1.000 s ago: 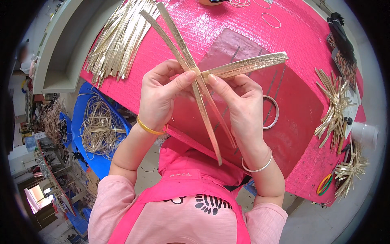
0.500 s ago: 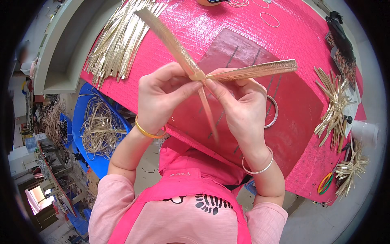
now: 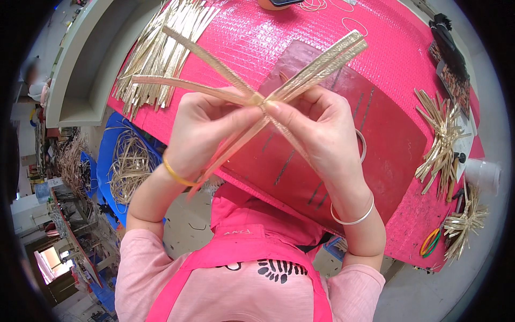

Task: The recorder is weaving thin metallic gold strips into a structured pattern at a workstation.

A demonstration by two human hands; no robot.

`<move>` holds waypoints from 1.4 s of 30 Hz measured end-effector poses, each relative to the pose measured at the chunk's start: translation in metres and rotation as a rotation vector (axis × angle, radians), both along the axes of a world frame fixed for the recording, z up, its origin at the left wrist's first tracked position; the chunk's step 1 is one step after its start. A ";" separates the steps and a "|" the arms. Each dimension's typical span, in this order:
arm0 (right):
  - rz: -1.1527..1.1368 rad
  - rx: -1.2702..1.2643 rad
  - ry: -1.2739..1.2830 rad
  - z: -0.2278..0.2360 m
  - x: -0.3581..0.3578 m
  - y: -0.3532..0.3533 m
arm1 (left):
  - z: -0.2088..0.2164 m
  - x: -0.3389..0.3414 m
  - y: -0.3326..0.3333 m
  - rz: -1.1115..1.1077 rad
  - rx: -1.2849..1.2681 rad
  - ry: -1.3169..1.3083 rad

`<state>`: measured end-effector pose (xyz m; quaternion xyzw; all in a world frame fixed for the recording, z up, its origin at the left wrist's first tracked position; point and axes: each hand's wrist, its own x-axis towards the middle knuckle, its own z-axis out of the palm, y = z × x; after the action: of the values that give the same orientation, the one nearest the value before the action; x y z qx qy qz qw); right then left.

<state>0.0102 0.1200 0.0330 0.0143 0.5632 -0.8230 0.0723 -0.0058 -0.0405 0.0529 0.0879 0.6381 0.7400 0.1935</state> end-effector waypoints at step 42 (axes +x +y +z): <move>-0.074 0.020 0.055 -0.001 0.003 0.005 | -0.005 -0.004 0.018 0.031 -0.006 0.103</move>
<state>0.0136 0.1255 0.0321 0.0135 0.5723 -0.8195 0.0261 -0.0094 -0.0226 0.0483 0.1155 0.6507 0.7355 0.1494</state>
